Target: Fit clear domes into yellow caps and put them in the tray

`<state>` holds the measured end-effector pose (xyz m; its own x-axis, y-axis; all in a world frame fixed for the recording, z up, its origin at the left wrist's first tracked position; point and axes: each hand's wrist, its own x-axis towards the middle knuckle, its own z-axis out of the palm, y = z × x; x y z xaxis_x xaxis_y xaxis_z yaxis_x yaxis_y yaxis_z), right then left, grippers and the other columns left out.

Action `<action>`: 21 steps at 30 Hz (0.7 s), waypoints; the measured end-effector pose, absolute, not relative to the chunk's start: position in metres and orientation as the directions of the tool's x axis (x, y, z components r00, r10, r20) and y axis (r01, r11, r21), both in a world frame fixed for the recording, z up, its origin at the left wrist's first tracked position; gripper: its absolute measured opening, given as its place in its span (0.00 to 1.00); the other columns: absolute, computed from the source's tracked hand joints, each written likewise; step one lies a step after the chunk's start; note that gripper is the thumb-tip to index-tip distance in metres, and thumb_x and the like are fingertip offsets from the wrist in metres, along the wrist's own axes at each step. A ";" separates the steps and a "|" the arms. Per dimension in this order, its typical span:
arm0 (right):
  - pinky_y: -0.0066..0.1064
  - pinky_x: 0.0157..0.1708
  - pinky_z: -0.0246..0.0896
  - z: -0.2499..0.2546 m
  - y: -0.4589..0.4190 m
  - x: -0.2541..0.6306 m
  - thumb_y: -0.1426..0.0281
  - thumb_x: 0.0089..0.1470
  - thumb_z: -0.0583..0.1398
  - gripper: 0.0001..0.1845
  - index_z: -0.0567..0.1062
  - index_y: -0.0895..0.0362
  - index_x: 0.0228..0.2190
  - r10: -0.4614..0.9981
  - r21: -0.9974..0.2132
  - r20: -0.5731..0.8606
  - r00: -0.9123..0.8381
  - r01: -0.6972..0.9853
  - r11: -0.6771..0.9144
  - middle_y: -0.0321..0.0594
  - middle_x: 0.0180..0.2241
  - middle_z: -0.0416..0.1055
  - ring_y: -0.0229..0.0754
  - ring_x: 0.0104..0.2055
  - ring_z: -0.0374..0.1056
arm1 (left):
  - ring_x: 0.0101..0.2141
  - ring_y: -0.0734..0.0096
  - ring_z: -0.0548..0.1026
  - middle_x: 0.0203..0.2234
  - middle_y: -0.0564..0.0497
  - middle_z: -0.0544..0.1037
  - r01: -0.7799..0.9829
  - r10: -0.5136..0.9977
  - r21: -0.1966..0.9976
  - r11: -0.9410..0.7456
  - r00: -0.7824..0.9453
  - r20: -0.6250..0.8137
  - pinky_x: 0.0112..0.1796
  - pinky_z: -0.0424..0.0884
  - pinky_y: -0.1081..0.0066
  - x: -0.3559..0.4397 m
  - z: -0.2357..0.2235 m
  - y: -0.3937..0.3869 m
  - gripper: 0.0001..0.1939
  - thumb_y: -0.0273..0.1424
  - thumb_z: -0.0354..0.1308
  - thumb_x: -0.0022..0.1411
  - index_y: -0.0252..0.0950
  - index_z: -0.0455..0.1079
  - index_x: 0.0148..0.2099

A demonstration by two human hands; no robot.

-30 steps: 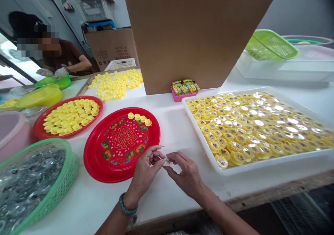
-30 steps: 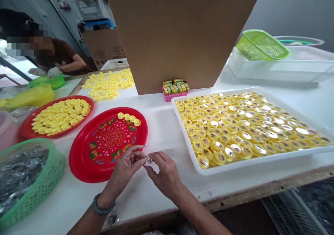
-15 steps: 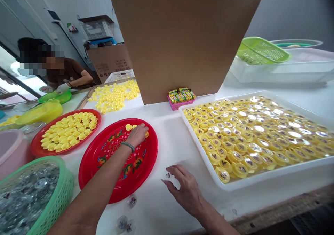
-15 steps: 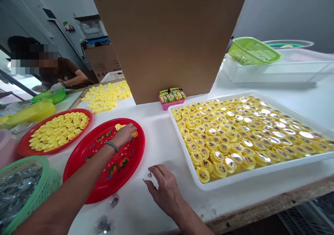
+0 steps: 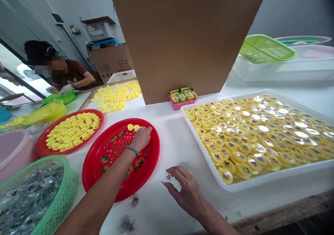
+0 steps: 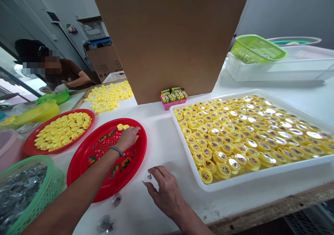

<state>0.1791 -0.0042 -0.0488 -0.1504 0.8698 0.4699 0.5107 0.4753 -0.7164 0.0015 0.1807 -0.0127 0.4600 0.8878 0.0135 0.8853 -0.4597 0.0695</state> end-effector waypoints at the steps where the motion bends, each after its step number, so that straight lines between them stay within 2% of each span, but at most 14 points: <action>1: 0.32 0.32 0.66 -0.048 -0.004 0.180 0.74 0.51 0.59 0.14 0.68 0.54 0.41 0.869 -0.716 0.473 -0.145 0.512 0.475 0.42 0.35 0.71 0.41 0.34 0.68 | 0.39 0.57 0.70 0.34 0.41 0.72 0.893 0.896 0.070 -0.444 0.444 0.020 0.42 0.64 0.62 0.004 -0.015 0.181 0.13 0.22 0.49 0.57 0.32 0.66 0.45; 8: 0.33 0.34 0.67 -0.048 -0.004 0.179 0.74 0.51 0.59 0.14 0.68 0.54 0.41 0.872 -0.718 0.464 -0.159 0.510 0.474 0.42 0.35 0.71 0.42 0.35 0.68 | 0.40 0.57 0.69 0.31 0.45 0.74 0.914 0.920 0.107 -0.392 0.388 0.055 0.44 0.61 0.61 0.004 -0.024 0.183 0.16 0.21 0.48 0.56 0.33 0.63 0.48; 21: 0.34 0.34 0.67 -0.049 -0.005 0.180 0.75 0.51 0.59 0.15 0.67 0.54 0.42 0.865 -0.703 0.477 -0.157 0.521 0.483 0.43 0.36 0.71 0.43 0.36 0.68 | 0.39 0.56 0.70 0.28 0.47 0.75 0.931 0.956 0.228 -0.285 0.257 0.143 0.42 0.60 0.61 0.014 -0.032 0.186 0.15 0.18 0.50 0.53 0.34 0.65 0.43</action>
